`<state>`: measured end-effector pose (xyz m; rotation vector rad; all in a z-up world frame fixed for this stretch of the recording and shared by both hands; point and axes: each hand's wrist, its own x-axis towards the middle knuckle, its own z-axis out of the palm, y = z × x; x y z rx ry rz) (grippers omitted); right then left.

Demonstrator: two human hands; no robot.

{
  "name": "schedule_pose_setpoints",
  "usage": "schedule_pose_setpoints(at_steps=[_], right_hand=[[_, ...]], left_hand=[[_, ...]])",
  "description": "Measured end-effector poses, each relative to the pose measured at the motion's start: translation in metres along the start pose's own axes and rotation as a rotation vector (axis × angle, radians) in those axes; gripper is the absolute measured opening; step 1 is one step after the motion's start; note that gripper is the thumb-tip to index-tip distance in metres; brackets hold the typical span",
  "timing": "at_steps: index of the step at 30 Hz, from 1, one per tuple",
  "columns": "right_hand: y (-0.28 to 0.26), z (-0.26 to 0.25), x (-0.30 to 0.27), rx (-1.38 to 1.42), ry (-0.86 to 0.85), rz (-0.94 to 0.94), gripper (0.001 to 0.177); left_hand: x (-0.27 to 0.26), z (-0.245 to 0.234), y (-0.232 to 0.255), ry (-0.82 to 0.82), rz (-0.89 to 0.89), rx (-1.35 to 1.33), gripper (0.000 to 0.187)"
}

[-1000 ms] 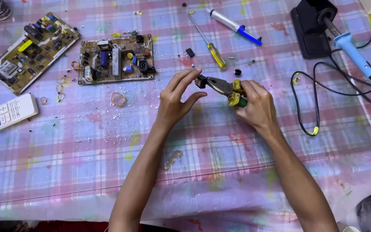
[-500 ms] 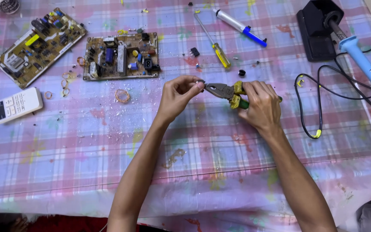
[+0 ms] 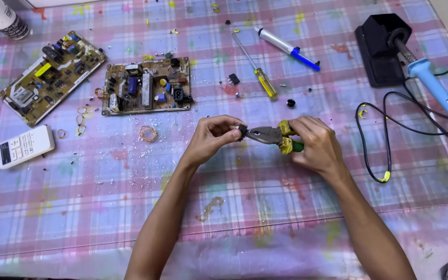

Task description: The person uses pliers to strip the plastic casing off a small black electronic component. They then use their fingers to separate the component into two pieces and manipulate the internal parts.

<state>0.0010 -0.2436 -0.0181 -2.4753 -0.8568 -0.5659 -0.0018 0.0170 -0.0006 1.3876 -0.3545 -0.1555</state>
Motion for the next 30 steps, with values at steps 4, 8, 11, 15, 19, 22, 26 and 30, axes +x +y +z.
schedule_pose_setpoints(at_steps=[4,8,11,15,19,22,26,30], right_hand=[[-0.003,-0.003,0.005,0.003,0.012,0.063,0.031],[-0.002,-0.004,0.0,-0.108,0.05,0.046,0.032],[-0.004,-0.004,0.001,-0.178,0.071,0.036,0.029],[-0.005,-0.005,-0.001,-0.176,0.055,0.004,0.031],[-0.011,-0.001,-0.002,-0.059,0.043,0.053,0.033],[-0.029,-0.007,0.003,0.124,0.032,0.122,0.032],[-0.032,-0.013,0.005,0.191,0.036,0.188,0.028],[-0.031,-0.02,0.01,0.221,0.104,0.241,0.03]], left_hand=[[0.005,0.01,-0.002,0.106,0.087,0.031,0.022],[0.003,0.015,-0.003,0.209,0.246,0.348,0.029],[0.004,0.019,-0.002,0.251,0.173,0.287,0.029],[0.002,0.014,-0.005,0.182,-0.001,0.123,0.028],[0.001,0.013,-0.003,0.138,0.022,0.057,0.026],[-0.002,0.02,-0.003,0.101,0.066,-0.024,0.03],[0.004,0.024,-0.015,0.072,0.094,-0.141,0.028],[0.002,0.01,-0.019,0.185,0.07,-0.335,0.036]])
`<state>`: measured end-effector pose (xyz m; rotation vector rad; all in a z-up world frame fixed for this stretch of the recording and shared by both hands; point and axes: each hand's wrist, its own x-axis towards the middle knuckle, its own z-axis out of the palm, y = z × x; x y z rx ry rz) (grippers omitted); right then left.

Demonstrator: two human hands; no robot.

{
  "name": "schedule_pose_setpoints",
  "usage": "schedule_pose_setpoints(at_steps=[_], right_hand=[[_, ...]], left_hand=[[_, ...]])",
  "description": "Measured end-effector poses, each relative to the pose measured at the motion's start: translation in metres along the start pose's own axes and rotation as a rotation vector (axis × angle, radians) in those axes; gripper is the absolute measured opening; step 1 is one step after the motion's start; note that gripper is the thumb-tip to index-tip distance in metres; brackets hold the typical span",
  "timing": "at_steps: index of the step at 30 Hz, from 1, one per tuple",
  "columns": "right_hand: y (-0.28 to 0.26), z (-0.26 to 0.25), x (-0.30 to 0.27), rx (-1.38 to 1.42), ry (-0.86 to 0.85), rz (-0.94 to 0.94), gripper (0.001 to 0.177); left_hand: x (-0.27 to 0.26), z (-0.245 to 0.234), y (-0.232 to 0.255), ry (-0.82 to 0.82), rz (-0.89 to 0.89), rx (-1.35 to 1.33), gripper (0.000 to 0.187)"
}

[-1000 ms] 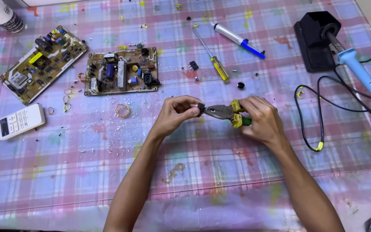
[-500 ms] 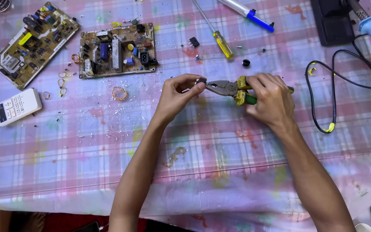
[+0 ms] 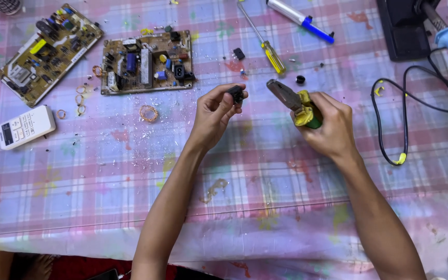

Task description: The person uses pliers to strip the plastic casing off a small black electronic component. They then use their fingers to separate the component into two pieces and manipulate the internal parts.

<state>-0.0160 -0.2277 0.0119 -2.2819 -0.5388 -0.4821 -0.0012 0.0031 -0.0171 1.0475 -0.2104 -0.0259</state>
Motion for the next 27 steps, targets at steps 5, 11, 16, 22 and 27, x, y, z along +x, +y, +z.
schedule_pose_setpoints(at_steps=[5,11,16,22,27], right_hand=[[-0.002,0.0,-0.001,0.041,0.089,0.11,0.04],[0.012,0.006,-0.003,0.018,0.167,0.027,0.034],[0.007,0.01,-0.002,-0.016,0.153,-0.018,0.022],[0.018,0.017,-0.007,-0.098,0.109,-0.046,0.018],[0.021,0.016,-0.007,-0.117,0.068,-0.001,0.017]], left_hand=[[0.001,0.005,0.001,0.022,-0.027,-0.066,0.042],[0.002,0.002,-0.004,0.005,-0.039,-0.099,0.045],[0.002,0.001,-0.004,0.022,-0.048,-0.132,0.046],[0.001,-0.002,-0.008,0.022,-0.052,-0.166,0.047],[-0.001,0.009,0.007,0.062,-0.04,-0.137,0.042]])
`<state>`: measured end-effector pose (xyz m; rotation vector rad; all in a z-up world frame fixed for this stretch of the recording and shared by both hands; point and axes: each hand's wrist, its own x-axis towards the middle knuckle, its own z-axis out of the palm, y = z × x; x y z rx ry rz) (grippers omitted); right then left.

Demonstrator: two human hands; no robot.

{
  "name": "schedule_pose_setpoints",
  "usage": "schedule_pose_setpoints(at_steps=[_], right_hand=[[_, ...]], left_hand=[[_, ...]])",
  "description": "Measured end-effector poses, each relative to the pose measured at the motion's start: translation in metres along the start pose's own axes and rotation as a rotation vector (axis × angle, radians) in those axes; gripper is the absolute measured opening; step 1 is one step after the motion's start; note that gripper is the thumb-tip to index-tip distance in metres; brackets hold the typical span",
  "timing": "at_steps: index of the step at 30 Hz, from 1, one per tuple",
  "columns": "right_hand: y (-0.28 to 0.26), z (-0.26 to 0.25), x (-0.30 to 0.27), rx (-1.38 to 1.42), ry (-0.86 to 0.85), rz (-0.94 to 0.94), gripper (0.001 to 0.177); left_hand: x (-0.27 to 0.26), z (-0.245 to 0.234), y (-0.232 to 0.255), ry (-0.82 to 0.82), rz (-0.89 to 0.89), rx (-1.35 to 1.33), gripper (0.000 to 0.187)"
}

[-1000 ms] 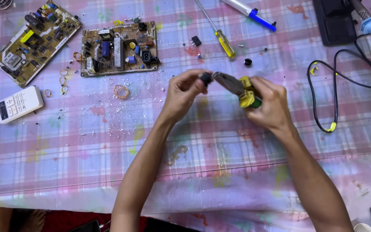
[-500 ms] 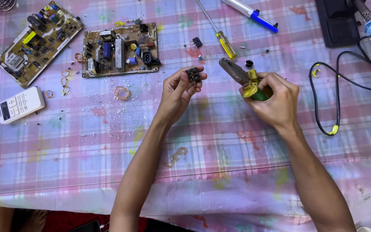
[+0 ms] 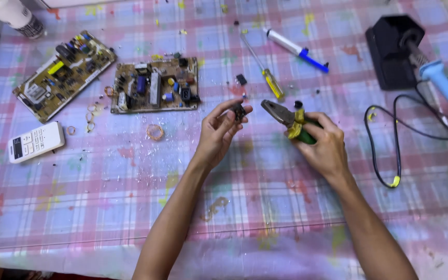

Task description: The person uses pliers to strip the plastic casing off a small black electronic component. They then use their fingers to separate the component into two pieces and manipulate the internal parts.

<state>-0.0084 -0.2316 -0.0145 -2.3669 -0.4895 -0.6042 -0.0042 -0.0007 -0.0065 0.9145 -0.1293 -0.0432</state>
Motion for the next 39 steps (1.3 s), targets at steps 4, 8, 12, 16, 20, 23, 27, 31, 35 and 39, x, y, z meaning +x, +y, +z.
schedule_pose_setpoints(at_steps=[4,8,12,16,20,23,27,31,35,39], right_hand=[[0.003,0.002,0.001,0.015,0.009,0.012,0.016],[0.007,0.005,0.0,0.004,0.013,0.026,0.014],[0.008,0.006,0.0,0.005,0.0,0.041,0.014],[0.008,0.009,-0.001,-0.004,0.006,0.059,0.014],[0.014,0.014,-0.004,-0.016,-0.024,0.051,0.016],[0.017,0.016,-0.005,-0.034,-0.037,0.044,0.017],[0.02,0.016,-0.006,-0.05,-0.056,0.048,0.017],[0.019,0.014,-0.005,-0.059,-0.057,0.043,0.016],[0.004,0.005,0.003,-0.061,-0.048,0.002,0.019],[-0.003,0.003,0.004,-0.054,-0.046,-0.015,0.019]], left_hand=[[0.002,0.001,0.001,-0.006,0.02,-0.031,0.039],[0.001,0.005,0.006,-0.007,0.028,-0.073,0.036],[0.001,0.006,0.007,-0.014,0.06,-0.021,0.038],[0.001,0.006,0.007,-0.025,0.059,-0.015,0.039],[0.001,0.006,0.007,-0.03,0.065,-0.015,0.039],[0.001,0.005,0.008,-0.031,0.07,-0.031,0.039],[0.003,0.001,0.005,-0.028,0.058,-0.1,0.037],[0.003,-0.001,0.005,-0.02,0.04,-0.124,0.038],[0.004,-0.001,0.005,-0.015,0.03,-0.144,0.039],[0.005,-0.003,0.002,-0.009,0.012,-0.165,0.04]])
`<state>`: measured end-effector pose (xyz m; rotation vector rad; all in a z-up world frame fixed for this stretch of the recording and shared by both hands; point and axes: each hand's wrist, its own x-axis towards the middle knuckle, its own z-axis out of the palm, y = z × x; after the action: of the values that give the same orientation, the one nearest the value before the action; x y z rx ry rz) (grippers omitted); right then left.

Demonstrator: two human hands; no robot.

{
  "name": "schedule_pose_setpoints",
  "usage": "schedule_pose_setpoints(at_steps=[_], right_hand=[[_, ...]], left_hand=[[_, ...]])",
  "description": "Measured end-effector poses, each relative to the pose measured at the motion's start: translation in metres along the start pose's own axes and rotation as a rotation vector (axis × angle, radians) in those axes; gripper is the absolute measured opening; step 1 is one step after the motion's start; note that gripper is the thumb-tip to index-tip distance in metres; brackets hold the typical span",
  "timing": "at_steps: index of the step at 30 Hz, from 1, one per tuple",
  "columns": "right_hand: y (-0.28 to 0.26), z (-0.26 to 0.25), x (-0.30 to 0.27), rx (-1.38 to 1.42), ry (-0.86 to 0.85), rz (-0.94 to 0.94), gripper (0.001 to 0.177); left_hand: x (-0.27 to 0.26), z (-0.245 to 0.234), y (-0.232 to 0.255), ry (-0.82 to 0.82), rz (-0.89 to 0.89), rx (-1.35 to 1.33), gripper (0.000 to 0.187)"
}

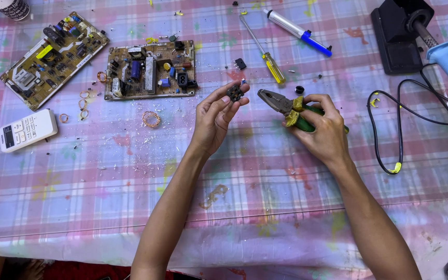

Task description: The person uses pliers to strip the plastic casing off a small black electronic component. They then use their fingers to separate the component into two pieces and manipulate the internal parts.

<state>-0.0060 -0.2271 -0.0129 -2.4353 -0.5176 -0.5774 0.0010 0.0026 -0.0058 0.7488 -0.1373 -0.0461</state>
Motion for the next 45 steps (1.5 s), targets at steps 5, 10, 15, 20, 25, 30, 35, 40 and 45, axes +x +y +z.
schedule_pose_setpoints(at_steps=[5,10,15,20,25,30,35,40,45], right_hand=[[0.004,0.001,-0.002,-0.017,-0.02,-0.016,0.02],[0.001,-0.001,0.0,-0.01,0.002,-0.013,0.02],[0.01,-0.001,-0.004,0.05,0.132,-0.002,0.018],[-0.001,-0.013,-0.001,0.19,0.203,0.009,0.022],[-0.022,-0.026,0.007,0.352,0.189,0.05,0.02],[-0.055,-0.031,0.007,1.313,0.074,0.477,0.015],[-0.022,-0.002,-0.001,1.491,0.017,0.572,0.02],[0.005,0.025,-0.014,1.31,-0.044,0.662,0.025],[-0.018,0.022,-0.009,1.342,-0.09,0.671,0.026]], left_hand=[[0.001,-0.002,-0.001,0.004,-0.015,-0.017,0.041],[0.001,-0.003,0.0,0.009,-0.023,-0.046,0.041],[0.0,-0.001,0.001,0.007,-0.005,-0.005,0.041],[-0.001,0.001,0.0,-0.003,0.019,0.057,0.038],[-0.004,-0.001,-0.013,-0.044,0.018,0.248,0.038],[-0.017,0.025,-0.012,-0.353,-0.173,0.407,0.032],[-0.022,0.017,-0.031,-0.415,-0.325,0.371,0.029],[-0.018,0.015,-0.029,-0.479,-0.384,0.487,0.033],[-0.023,0.041,0.001,-0.586,-0.317,0.529,0.03]])
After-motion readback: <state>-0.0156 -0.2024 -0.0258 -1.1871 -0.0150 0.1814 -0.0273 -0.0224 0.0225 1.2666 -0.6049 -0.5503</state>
